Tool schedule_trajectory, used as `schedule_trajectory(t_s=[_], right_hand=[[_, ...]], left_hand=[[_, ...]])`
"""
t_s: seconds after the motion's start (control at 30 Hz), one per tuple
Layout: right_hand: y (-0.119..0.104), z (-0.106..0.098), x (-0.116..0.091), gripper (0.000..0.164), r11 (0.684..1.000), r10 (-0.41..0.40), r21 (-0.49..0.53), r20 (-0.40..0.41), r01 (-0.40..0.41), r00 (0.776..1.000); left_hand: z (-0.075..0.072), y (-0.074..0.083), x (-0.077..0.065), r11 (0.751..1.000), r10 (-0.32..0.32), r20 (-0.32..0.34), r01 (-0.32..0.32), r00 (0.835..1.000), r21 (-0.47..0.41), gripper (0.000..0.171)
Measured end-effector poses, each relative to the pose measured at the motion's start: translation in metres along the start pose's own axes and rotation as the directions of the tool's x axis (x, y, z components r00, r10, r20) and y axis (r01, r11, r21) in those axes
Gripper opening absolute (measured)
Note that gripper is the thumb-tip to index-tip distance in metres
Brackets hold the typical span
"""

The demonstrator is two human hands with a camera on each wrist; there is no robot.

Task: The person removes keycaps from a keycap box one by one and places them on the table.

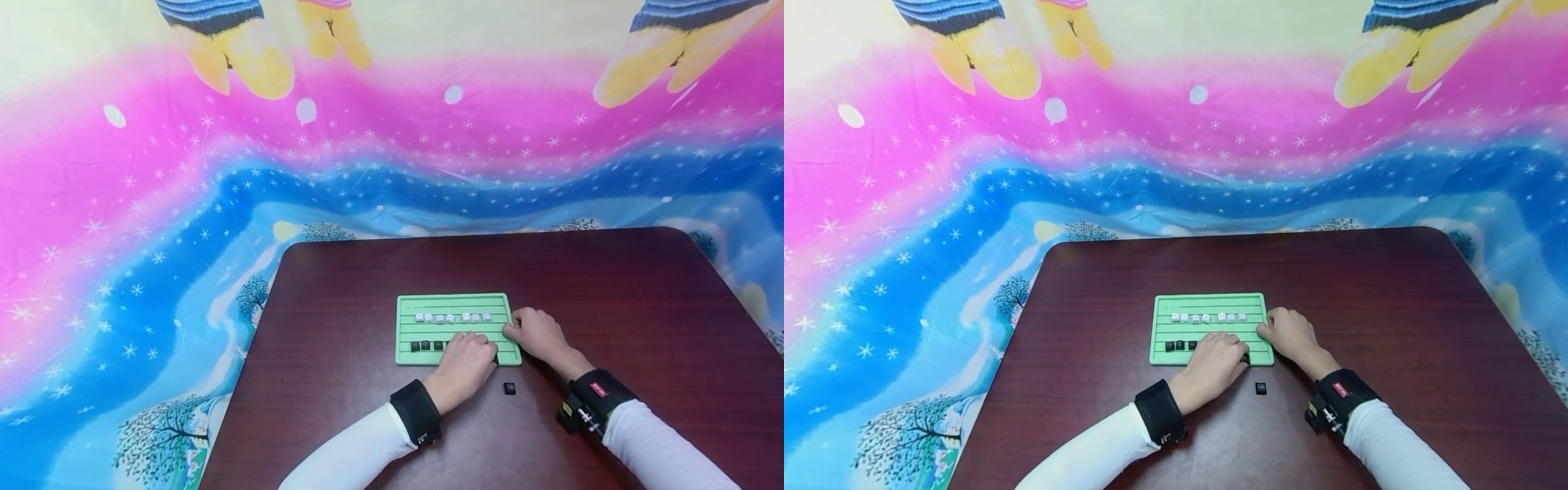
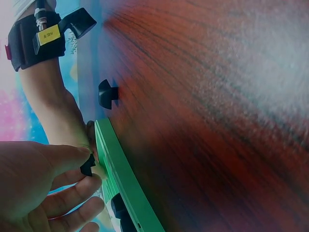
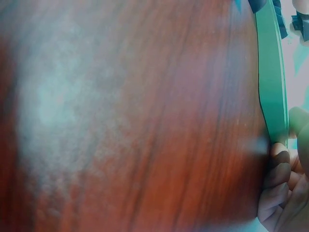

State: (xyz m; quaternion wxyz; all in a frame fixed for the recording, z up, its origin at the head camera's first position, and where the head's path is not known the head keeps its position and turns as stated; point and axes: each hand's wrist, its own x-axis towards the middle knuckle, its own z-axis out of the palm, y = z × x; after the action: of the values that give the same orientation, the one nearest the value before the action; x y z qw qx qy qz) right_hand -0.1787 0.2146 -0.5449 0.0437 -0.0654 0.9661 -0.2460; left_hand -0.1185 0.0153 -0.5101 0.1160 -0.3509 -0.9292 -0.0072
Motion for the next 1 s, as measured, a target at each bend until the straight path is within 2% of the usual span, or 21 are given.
schedule_trajectory(t_s=[0.37,1.0], right_hand=[[0.001,0.0,0.001,0.037,1.0,0.011,0.001,-0.001,-0.011,1.0],[0.001,0.003,0.0,0.038,1.0,0.008,0.003,-0.014,-0.008,1.0]], left_hand=[[-0.003,0.003,-0.003,1.0,0.017,-0.007,-0.017,1.0,0.003,0.012],[-0.001,0.012,-0.009,0.998,0.051,0.001,-0.051,0.999,0.019,0.013]])
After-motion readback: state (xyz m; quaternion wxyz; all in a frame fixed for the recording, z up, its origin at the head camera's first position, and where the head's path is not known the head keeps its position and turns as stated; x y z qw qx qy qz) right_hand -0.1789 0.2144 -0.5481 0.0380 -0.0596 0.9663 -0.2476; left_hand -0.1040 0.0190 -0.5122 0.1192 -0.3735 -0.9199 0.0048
